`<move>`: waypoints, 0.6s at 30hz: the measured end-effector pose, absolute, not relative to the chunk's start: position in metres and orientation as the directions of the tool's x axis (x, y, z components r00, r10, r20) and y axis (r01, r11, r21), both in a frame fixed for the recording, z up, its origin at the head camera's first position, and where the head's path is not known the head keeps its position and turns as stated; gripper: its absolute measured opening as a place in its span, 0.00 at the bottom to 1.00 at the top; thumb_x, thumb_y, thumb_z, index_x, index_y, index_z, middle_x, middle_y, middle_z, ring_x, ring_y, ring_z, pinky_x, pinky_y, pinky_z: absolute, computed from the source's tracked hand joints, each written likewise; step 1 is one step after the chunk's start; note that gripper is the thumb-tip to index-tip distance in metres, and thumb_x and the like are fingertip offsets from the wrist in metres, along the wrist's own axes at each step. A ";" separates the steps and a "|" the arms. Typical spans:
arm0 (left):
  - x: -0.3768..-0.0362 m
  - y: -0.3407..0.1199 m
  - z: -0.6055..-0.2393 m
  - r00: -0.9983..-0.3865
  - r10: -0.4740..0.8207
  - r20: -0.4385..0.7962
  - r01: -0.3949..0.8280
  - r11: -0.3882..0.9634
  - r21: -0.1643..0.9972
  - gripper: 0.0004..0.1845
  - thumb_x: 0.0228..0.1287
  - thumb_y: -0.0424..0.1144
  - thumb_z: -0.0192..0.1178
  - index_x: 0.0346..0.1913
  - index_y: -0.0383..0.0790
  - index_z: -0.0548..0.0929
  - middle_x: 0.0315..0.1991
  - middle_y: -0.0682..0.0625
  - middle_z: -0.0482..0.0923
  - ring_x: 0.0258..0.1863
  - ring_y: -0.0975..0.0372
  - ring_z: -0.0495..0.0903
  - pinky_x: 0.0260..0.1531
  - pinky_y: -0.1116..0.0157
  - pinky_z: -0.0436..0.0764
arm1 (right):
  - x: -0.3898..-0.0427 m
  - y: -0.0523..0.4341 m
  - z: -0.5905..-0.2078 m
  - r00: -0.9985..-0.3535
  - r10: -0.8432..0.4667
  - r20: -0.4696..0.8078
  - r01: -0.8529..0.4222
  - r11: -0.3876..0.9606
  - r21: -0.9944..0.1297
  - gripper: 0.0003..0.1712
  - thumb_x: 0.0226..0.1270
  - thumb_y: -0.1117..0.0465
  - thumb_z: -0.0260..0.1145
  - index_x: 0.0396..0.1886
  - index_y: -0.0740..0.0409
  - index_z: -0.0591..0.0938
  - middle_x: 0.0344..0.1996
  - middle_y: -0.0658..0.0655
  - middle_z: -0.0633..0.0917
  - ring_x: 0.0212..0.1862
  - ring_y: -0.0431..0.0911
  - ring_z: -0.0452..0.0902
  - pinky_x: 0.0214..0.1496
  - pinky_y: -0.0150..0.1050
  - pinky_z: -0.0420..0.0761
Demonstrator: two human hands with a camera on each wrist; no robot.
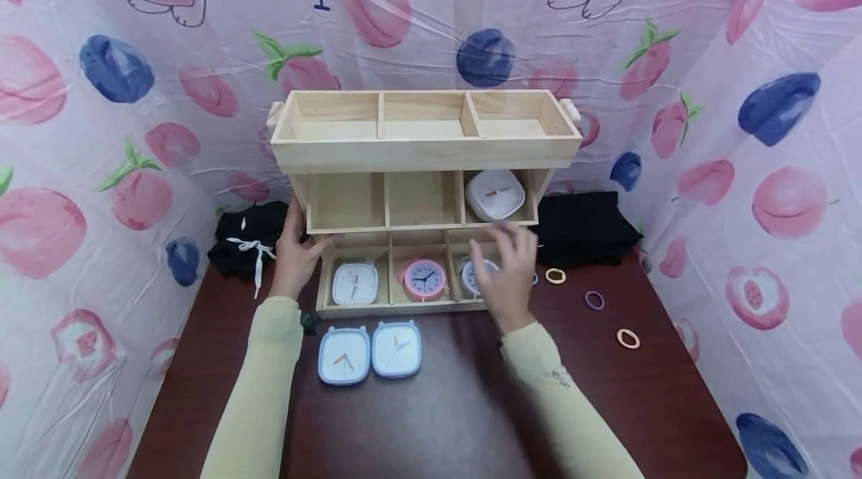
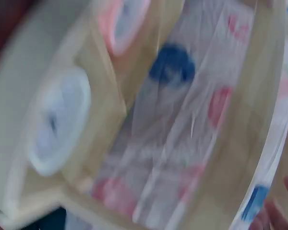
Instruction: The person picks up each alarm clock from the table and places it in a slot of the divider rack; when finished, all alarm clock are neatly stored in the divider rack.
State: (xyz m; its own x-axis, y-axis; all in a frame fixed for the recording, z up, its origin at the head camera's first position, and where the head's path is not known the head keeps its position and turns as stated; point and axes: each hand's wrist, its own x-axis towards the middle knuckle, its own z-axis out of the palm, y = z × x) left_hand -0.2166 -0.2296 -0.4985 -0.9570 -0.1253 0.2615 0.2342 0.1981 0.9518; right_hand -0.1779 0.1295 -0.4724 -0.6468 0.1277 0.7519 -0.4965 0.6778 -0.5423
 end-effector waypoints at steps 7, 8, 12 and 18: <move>-0.215 -0.229 -0.495 -0.962 -0.125 0.244 0.218 0.193 0.957 0.58 0.66 0.33 0.75 0.85 0.76 0.49 0.88 0.59 0.50 0.86 0.56 0.55 0.79 0.42 0.67 | -0.116 0.106 -0.523 -0.838 -0.211 0.504 -0.506 0.646 -0.571 0.24 0.61 0.55 0.82 0.53 0.59 0.88 0.53 0.61 0.87 0.57 0.57 0.81 0.61 0.56 0.83; -0.215 -0.229 -0.495 -0.962 -0.123 0.244 0.218 0.193 0.957 0.59 0.67 0.32 0.75 0.85 0.76 0.49 0.88 0.59 0.50 0.86 0.56 0.55 0.79 0.41 0.67 | -0.109 0.103 -0.531 -0.859 -0.256 0.444 -0.491 0.657 -0.572 0.28 0.60 0.51 0.83 0.57 0.58 0.87 0.56 0.61 0.86 0.60 0.56 0.80 0.63 0.57 0.83; -0.215 -0.229 -0.496 -0.964 -0.120 0.237 0.210 0.198 0.957 0.59 0.67 0.32 0.74 0.86 0.75 0.47 0.88 0.59 0.48 0.87 0.55 0.53 0.79 0.41 0.66 | -0.091 0.095 -0.556 -0.890 -0.381 0.248 -0.452 0.683 -0.574 0.48 0.52 0.43 0.87 0.71 0.51 0.79 0.68 0.59 0.78 0.69 0.57 0.74 0.71 0.60 0.79; -0.216 -0.229 -0.496 -0.965 -0.121 0.234 0.208 0.194 0.959 0.59 0.67 0.32 0.74 0.85 0.76 0.47 0.88 0.59 0.48 0.87 0.56 0.53 0.79 0.41 0.66 | -0.082 0.084 -0.576 -0.872 -0.472 0.129 -0.453 0.680 -0.576 0.64 0.42 0.47 0.91 0.81 0.49 0.70 0.75 0.58 0.72 0.75 0.58 0.69 0.75 0.61 0.76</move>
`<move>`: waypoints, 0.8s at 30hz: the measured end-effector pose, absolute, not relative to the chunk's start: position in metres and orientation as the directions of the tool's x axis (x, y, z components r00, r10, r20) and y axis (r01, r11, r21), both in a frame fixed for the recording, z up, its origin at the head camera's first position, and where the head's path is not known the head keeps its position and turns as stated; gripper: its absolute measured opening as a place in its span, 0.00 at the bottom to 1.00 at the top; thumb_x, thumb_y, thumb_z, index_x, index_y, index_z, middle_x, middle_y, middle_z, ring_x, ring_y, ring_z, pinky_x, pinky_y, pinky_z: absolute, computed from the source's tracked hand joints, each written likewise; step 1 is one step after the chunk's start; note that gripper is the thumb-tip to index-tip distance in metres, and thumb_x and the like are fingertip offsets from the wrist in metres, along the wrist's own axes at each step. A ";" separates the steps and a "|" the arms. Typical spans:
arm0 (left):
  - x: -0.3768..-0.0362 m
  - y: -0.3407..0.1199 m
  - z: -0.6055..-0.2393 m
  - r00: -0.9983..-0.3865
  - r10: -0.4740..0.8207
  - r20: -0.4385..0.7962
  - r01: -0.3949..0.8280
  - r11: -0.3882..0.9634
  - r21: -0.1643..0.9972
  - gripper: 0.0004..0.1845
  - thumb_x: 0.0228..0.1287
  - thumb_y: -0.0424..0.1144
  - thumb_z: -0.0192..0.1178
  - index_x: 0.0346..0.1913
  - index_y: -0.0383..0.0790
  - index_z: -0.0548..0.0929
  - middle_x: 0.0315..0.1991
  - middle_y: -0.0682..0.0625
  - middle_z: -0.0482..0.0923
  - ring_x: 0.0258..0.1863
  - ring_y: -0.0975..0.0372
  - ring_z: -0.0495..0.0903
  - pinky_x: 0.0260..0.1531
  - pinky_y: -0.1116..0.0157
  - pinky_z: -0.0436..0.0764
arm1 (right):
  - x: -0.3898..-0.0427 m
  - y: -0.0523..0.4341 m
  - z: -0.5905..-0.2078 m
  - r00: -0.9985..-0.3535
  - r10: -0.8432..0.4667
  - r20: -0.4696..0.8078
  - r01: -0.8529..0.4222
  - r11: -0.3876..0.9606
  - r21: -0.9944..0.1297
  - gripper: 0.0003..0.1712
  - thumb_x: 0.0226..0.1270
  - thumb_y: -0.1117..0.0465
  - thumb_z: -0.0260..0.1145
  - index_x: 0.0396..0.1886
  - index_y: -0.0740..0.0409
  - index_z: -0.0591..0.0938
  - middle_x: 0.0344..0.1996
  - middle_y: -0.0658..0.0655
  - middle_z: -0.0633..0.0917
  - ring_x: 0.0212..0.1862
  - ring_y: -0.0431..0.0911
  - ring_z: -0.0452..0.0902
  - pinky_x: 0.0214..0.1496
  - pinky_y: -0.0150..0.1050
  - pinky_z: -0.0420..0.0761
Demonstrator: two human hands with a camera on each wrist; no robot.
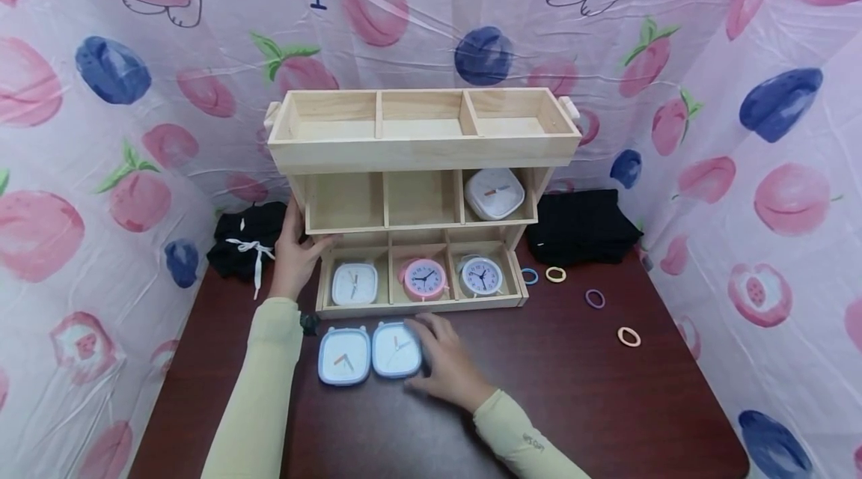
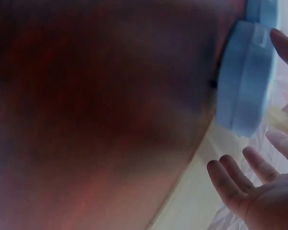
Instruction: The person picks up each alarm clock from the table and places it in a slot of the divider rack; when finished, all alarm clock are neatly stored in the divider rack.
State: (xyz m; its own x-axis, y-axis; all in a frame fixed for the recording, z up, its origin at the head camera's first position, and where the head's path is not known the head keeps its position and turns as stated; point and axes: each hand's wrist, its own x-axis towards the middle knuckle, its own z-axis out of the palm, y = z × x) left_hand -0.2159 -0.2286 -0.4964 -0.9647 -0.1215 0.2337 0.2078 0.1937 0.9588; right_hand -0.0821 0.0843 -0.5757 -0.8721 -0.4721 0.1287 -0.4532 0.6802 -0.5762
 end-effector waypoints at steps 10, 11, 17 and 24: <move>-0.216 -0.228 -0.498 -0.960 -0.124 0.251 0.226 0.189 0.956 0.60 0.66 0.31 0.74 0.86 0.74 0.48 0.88 0.58 0.49 0.86 0.56 0.54 0.79 0.42 0.67 | -0.091 0.074 -0.583 -0.892 -0.448 0.055 -0.369 0.655 -0.659 0.63 0.41 0.52 0.92 0.79 0.53 0.71 0.72 0.56 0.71 0.70 0.54 0.75 0.73 0.53 0.80; -0.216 -0.228 -0.498 -0.960 -0.123 0.252 0.226 0.192 0.955 0.60 0.66 0.30 0.75 0.86 0.74 0.47 0.88 0.58 0.49 0.86 0.56 0.54 0.79 0.42 0.67 | -0.092 0.073 -0.583 -0.893 -0.448 0.049 -0.362 0.648 -0.670 0.62 0.41 0.52 0.92 0.78 0.54 0.71 0.73 0.56 0.71 0.71 0.55 0.76 0.73 0.53 0.80; -0.217 -0.229 -0.498 -0.959 -0.115 0.259 0.231 0.217 0.949 0.59 0.66 0.31 0.75 0.86 0.73 0.47 0.88 0.56 0.50 0.87 0.54 0.54 0.78 0.39 0.67 | -0.094 0.074 -0.585 -0.882 -0.470 0.039 -0.359 0.614 -0.703 0.61 0.40 0.54 0.92 0.75 0.57 0.71 0.73 0.57 0.74 0.70 0.55 0.77 0.75 0.53 0.79; -0.217 -0.230 -0.498 -0.960 -0.112 0.257 0.228 0.217 0.949 0.59 0.67 0.33 0.74 0.85 0.77 0.48 0.88 0.59 0.50 0.86 0.56 0.54 0.79 0.39 0.66 | -0.089 0.083 -0.578 -0.858 -0.513 0.001 -0.393 0.655 -0.645 0.66 0.40 0.54 0.92 0.81 0.56 0.69 0.73 0.56 0.75 0.73 0.52 0.75 0.77 0.51 0.77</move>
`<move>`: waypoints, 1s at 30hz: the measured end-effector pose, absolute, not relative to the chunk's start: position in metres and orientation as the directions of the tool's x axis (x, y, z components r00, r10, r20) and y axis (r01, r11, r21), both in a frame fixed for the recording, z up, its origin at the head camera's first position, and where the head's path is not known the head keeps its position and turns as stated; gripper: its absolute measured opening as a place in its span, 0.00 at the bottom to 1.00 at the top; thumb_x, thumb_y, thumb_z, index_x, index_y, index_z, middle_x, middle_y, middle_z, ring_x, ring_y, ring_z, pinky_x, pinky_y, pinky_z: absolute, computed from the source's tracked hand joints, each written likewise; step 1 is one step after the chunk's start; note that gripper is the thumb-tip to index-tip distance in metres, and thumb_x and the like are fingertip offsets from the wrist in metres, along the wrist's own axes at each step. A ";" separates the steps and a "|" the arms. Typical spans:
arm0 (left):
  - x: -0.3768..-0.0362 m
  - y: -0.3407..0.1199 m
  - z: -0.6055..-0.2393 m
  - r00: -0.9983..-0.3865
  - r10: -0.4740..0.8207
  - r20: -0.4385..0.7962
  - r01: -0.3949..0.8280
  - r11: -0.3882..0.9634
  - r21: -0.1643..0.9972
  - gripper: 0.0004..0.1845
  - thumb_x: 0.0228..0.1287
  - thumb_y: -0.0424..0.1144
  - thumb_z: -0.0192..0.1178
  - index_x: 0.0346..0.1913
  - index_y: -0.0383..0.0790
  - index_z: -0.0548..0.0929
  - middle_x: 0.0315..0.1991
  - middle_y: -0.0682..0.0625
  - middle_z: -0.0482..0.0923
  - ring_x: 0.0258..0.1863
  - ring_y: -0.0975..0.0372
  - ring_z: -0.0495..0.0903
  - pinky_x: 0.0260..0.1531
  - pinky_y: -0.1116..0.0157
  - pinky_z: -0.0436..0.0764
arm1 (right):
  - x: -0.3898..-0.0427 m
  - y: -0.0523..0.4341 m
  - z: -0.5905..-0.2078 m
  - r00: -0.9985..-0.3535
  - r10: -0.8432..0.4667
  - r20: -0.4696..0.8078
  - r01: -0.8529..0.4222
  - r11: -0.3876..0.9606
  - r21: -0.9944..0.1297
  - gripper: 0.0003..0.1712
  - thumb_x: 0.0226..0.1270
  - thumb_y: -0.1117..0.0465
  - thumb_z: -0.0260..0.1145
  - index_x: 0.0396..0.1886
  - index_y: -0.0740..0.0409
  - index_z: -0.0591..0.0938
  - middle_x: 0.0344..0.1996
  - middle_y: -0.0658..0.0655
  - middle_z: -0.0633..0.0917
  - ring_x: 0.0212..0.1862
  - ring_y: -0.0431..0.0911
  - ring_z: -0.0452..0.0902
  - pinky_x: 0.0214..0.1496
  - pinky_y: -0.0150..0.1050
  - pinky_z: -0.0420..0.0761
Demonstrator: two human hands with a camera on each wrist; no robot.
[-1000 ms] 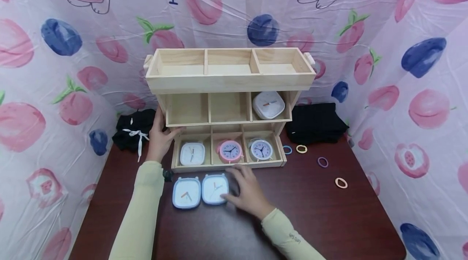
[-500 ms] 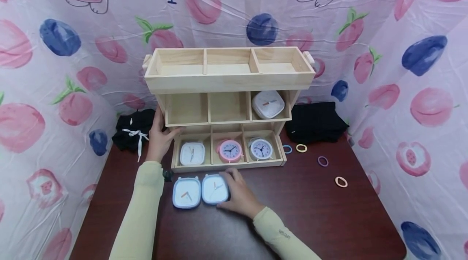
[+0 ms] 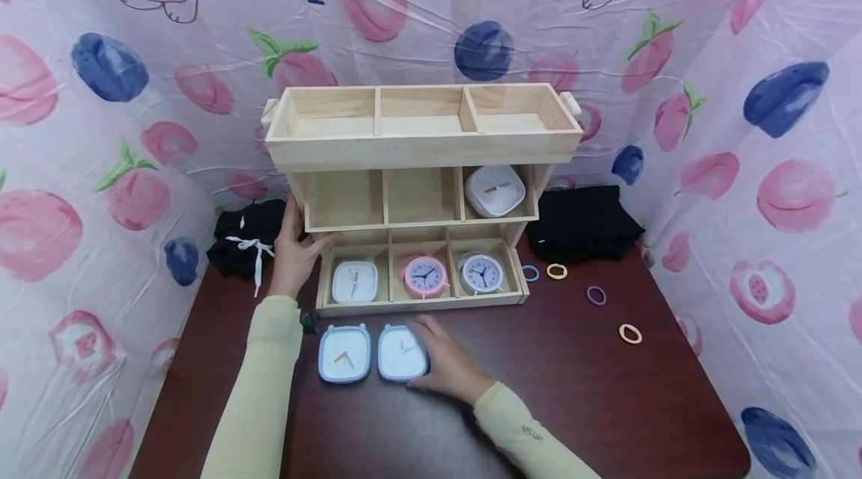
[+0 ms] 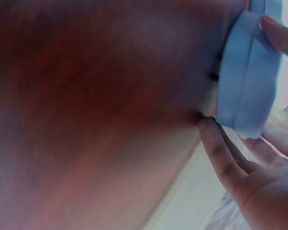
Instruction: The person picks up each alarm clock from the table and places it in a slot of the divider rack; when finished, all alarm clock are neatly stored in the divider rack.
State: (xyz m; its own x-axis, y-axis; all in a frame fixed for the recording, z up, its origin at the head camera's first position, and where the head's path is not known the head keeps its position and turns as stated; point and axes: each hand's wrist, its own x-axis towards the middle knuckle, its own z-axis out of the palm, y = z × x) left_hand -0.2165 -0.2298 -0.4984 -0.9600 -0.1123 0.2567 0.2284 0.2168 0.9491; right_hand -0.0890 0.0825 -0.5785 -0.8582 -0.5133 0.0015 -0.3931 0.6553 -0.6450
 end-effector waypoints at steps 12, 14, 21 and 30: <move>-0.218 -0.230 -0.499 -0.960 -0.117 0.255 0.227 0.212 0.951 0.60 0.66 0.31 0.75 0.86 0.73 0.47 0.88 0.56 0.50 0.86 0.55 0.54 0.79 0.39 0.66 | -0.087 0.094 -0.566 -0.864 -0.493 0.101 -0.442 0.646 -0.622 0.63 0.38 0.53 0.93 0.77 0.59 0.74 0.70 0.60 0.78 0.68 0.56 0.79 0.71 0.56 0.81; -0.218 -0.229 -0.499 -0.958 -0.119 0.259 0.233 0.197 0.952 0.59 0.66 0.30 0.74 0.86 0.72 0.48 0.88 0.55 0.51 0.86 0.56 0.54 0.79 0.39 0.66 | -0.092 0.096 -0.557 -0.866 -0.470 0.173 -0.464 0.623 -0.630 0.63 0.38 0.53 0.93 0.78 0.58 0.73 0.71 0.63 0.78 0.69 0.58 0.79 0.71 0.57 0.82; -0.217 -0.226 -0.493 -0.965 -0.122 0.232 0.205 0.201 0.958 0.59 0.67 0.27 0.72 0.88 0.65 0.46 0.88 0.53 0.50 0.86 0.54 0.54 0.80 0.38 0.64 | -0.124 0.103 -0.496 -0.778 -0.332 0.534 -0.624 0.509 -0.593 0.60 0.36 0.53 0.94 0.72 0.64 0.77 0.66 0.64 0.82 0.66 0.58 0.81 0.68 0.56 0.84; -0.202 -0.220 -0.471 -0.972 -0.120 0.204 0.176 0.211 0.962 0.59 0.69 0.27 0.71 0.89 0.62 0.44 0.89 0.49 0.47 0.87 0.51 0.52 0.80 0.38 0.63 | -0.186 0.100 -0.434 -0.718 -0.104 0.689 -0.610 0.571 -0.550 0.41 0.40 0.55 0.93 0.51 0.66 0.79 0.66 0.69 0.82 0.70 0.62 0.78 0.76 0.57 0.77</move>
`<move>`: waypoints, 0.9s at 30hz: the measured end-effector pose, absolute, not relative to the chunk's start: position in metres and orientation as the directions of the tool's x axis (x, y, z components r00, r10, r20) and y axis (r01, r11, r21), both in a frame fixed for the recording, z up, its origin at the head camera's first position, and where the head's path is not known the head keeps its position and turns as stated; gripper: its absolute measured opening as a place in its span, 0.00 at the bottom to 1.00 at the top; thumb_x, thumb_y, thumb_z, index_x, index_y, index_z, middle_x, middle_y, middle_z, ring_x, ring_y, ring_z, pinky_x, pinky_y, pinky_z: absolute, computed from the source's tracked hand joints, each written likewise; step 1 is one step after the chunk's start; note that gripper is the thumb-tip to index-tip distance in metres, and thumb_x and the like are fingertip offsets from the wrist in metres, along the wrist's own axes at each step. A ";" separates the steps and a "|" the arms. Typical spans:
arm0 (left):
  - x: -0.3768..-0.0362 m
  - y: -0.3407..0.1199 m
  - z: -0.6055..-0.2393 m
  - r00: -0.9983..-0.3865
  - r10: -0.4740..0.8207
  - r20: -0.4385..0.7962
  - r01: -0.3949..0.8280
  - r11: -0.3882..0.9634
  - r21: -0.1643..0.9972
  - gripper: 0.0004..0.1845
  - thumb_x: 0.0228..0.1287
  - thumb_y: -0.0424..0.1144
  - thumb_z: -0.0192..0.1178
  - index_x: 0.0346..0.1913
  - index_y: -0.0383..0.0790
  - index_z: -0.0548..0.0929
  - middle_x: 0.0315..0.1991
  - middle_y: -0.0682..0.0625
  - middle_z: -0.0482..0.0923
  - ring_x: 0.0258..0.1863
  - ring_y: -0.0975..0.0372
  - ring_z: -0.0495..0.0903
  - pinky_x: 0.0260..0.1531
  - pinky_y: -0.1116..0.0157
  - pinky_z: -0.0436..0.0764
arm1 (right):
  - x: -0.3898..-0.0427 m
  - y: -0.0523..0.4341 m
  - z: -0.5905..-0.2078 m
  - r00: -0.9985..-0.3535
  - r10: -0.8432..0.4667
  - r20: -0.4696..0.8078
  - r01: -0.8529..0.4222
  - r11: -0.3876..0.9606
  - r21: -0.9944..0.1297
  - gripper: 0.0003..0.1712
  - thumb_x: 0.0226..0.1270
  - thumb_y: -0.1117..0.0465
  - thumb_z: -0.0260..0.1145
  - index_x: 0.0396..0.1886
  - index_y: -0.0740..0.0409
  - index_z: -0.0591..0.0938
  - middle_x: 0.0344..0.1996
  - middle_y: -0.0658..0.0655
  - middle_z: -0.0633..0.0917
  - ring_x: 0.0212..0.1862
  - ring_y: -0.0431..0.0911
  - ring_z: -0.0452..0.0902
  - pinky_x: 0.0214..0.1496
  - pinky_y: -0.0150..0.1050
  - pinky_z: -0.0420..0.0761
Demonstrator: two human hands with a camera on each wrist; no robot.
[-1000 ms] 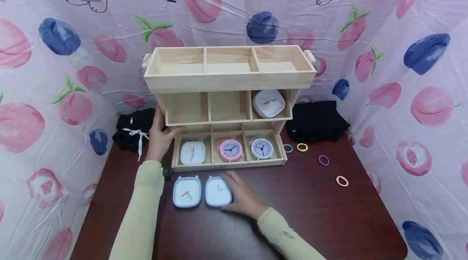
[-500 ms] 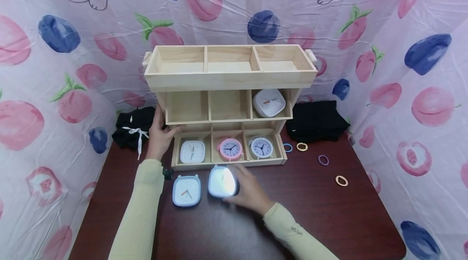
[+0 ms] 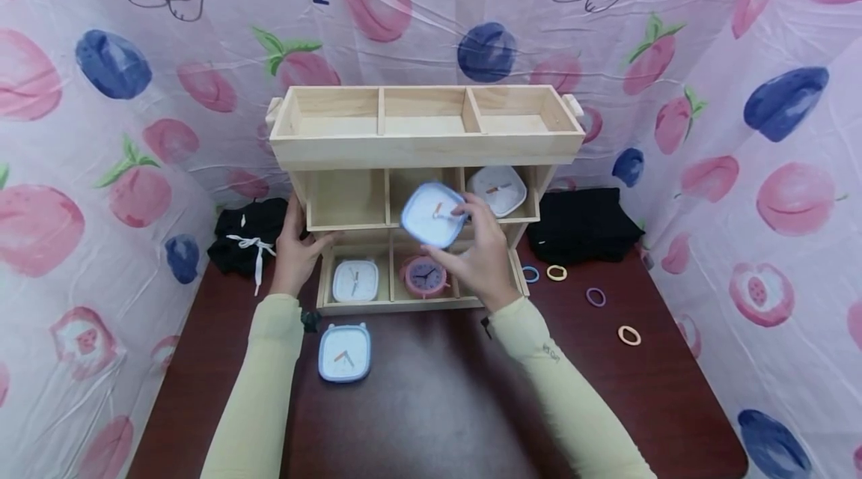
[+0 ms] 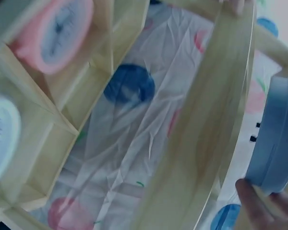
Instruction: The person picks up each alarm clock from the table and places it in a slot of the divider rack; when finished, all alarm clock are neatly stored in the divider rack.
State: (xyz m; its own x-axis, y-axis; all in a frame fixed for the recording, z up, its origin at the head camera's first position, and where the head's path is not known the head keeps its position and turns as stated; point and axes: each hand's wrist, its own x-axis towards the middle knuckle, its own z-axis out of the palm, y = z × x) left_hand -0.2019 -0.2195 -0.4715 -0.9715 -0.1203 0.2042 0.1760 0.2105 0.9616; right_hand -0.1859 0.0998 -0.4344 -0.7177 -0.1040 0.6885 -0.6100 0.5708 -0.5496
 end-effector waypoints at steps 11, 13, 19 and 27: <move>-0.216 -0.227 -0.503 -0.969 -0.126 0.214 0.186 0.206 0.961 0.60 0.68 0.27 0.72 0.88 0.65 0.44 0.89 0.53 0.47 0.87 0.53 0.52 0.80 0.38 0.64 | -0.231 0.082 -0.426 -0.749 -0.110 0.654 -0.532 0.689 -0.492 0.36 0.43 0.47 0.91 0.41 0.61 0.79 0.55 0.64 0.86 0.58 0.61 0.79 0.65 0.56 0.77; -0.216 -0.227 -0.504 -0.967 -0.123 0.223 0.197 0.199 0.960 0.60 0.67 0.28 0.73 0.88 0.67 0.45 0.89 0.55 0.48 0.87 0.54 0.52 0.80 0.39 0.65 | -0.236 0.078 -0.426 -0.742 -0.117 0.660 -0.528 0.708 -0.468 0.35 0.44 0.46 0.90 0.40 0.59 0.80 0.56 0.63 0.86 0.60 0.61 0.80 0.68 0.57 0.76; -0.215 -0.227 -0.501 -0.963 -0.124 0.241 0.214 0.201 0.956 0.59 0.66 0.32 0.75 0.86 0.72 0.47 0.88 0.58 0.50 0.87 0.58 0.53 0.79 0.40 0.66 | -0.242 0.073 -0.428 -0.746 -0.141 0.650 -0.514 0.743 -0.429 0.31 0.47 0.46 0.89 0.41 0.56 0.82 0.59 0.60 0.85 0.61 0.62 0.76 0.68 0.60 0.72; -0.214 -0.228 -0.496 -0.962 -0.123 0.242 0.214 0.208 0.954 0.59 0.66 0.33 0.75 0.86 0.72 0.48 0.88 0.58 0.51 0.86 0.57 0.54 0.78 0.40 0.68 | -0.240 0.072 -0.432 -0.763 -0.156 0.628 -0.474 0.795 -0.379 0.28 0.53 0.46 0.86 0.45 0.56 0.85 0.71 0.64 0.81 0.67 0.66 0.73 0.72 0.68 0.69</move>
State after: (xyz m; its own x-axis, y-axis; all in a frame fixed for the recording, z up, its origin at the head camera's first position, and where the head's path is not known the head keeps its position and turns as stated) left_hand -0.2143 -0.2279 -0.4956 -0.9624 -0.1227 0.2425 0.2139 0.2081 0.9544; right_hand -0.2398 0.0719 -0.4315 -0.7627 -0.1563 0.6276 -0.4743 0.7948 -0.3786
